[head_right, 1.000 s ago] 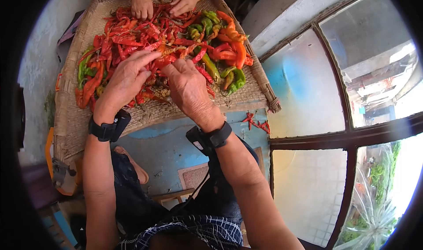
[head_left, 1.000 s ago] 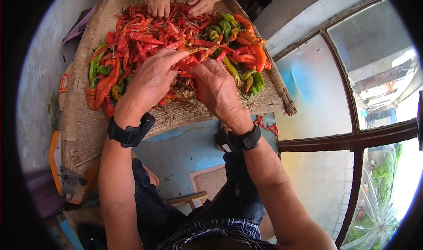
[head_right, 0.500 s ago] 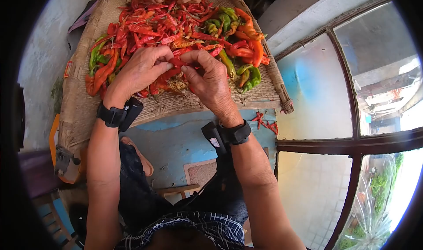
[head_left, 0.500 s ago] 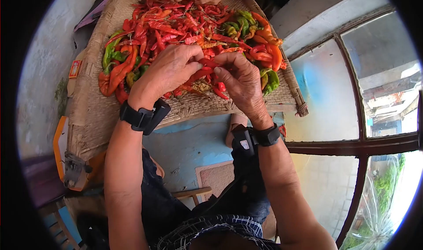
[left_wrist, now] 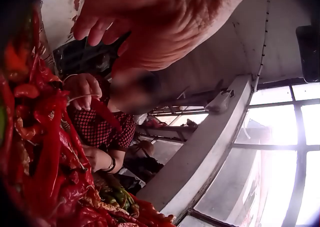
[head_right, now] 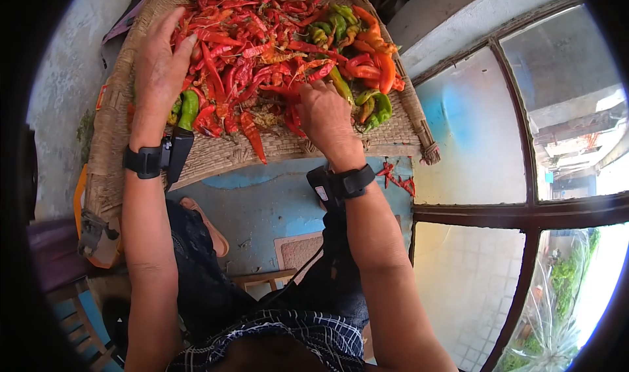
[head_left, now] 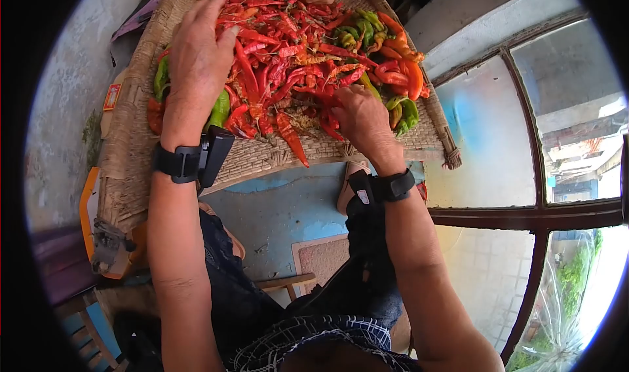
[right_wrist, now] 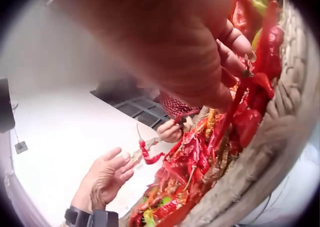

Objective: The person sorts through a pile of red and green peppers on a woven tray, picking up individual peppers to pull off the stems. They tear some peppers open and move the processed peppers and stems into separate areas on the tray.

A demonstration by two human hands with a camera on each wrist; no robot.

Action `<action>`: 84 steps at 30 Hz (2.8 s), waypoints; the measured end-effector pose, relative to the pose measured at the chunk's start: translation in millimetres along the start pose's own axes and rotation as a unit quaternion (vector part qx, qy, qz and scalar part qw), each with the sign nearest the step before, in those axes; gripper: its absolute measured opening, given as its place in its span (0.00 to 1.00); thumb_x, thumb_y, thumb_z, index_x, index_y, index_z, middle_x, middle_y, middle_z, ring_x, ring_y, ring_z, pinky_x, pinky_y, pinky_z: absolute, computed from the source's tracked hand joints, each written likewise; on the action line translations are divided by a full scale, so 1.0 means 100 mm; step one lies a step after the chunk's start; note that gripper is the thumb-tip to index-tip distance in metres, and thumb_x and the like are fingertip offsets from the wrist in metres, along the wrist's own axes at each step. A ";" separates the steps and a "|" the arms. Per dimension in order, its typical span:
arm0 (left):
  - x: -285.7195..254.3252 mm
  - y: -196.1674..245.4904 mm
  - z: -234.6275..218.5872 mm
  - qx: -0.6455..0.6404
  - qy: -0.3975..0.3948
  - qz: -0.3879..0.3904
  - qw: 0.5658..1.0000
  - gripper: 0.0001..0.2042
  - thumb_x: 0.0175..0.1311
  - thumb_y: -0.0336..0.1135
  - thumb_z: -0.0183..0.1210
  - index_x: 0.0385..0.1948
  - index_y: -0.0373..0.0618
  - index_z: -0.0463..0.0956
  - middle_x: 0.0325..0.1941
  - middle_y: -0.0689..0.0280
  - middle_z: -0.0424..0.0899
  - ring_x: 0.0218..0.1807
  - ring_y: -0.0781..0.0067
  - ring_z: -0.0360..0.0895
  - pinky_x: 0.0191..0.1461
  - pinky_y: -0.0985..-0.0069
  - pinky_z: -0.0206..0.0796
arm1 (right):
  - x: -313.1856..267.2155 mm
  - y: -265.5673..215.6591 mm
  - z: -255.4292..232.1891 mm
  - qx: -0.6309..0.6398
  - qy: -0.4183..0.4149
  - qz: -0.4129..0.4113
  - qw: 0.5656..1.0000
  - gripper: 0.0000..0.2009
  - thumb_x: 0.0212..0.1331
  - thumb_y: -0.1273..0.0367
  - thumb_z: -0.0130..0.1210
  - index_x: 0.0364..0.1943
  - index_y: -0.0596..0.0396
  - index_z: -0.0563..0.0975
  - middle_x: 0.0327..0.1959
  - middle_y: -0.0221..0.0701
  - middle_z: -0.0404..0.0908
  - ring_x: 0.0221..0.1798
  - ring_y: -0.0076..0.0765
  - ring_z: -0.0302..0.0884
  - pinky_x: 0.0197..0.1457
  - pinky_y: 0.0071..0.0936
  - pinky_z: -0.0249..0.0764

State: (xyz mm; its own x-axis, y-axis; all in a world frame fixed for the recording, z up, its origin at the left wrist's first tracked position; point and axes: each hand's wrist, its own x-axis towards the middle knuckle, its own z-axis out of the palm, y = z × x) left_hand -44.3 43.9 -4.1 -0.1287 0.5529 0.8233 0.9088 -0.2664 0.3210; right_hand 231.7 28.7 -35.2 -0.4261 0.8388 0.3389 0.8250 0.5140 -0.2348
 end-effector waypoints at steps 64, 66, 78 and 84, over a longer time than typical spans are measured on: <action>0.08 0.21 0.00 -0.050 -0.043 -0.088 0.994 0.20 0.64 0.37 0.56 0.58 0.43 0.71 0.64 0.53 0.70 0.45 0.60 0.80 0.52 0.67 0.71 | 0.12 0.03 0.13 -0.037 -0.006 0.011 0.999 0.14 0.55 0.62 0.60 0.44 0.52 0.79 0.39 0.41 0.80 0.46 0.52 0.75 0.49 0.44 0.73; 0.08 0.28 -0.07 -0.099 -0.149 -0.092 0.980 0.18 0.64 0.36 0.56 0.54 0.39 0.72 0.59 0.52 0.73 0.60 0.52 0.71 0.60 0.63 0.67 | 0.14 0.00 0.14 -0.065 -0.038 0.013 0.997 0.13 0.55 0.63 0.59 0.42 0.51 0.79 0.38 0.41 0.80 0.44 0.51 0.76 0.45 0.43 0.74; -0.08 0.57 -0.20 -0.168 -0.291 -0.046 0.941 0.13 0.64 0.32 0.54 0.47 0.36 0.75 0.52 0.51 0.77 0.56 0.51 0.73 0.60 0.63 0.64 | 0.25 0.15 0.27 -0.096 -0.027 0.088 0.991 0.15 0.58 0.71 0.48 0.50 0.48 0.73 0.37 0.41 0.81 0.39 0.53 0.80 0.40 0.47 0.75; -0.17 0.61 -0.11 -0.197 -0.324 -0.022 0.925 0.15 0.61 0.31 0.54 0.49 0.36 0.74 0.54 0.52 0.76 0.56 0.50 0.73 0.60 0.63 0.66 | 0.28 0.04 0.21 -0.067 0.057 0.062 0.994 0.04 0.55 0.70 0.54 0.33 0.53 0.75 0.29 0.42 0.79 0.34 0.53 0.80 0.34 0.47 0.75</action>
State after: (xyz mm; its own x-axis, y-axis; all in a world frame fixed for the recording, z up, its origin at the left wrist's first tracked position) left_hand 9.3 9.5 6.3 0.2195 0.8931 0.3926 0.6770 -0.4292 0.5979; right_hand 214.8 58.2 -45.8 -0.2797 0.8642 0.4183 0.9136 0.3736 -0.1609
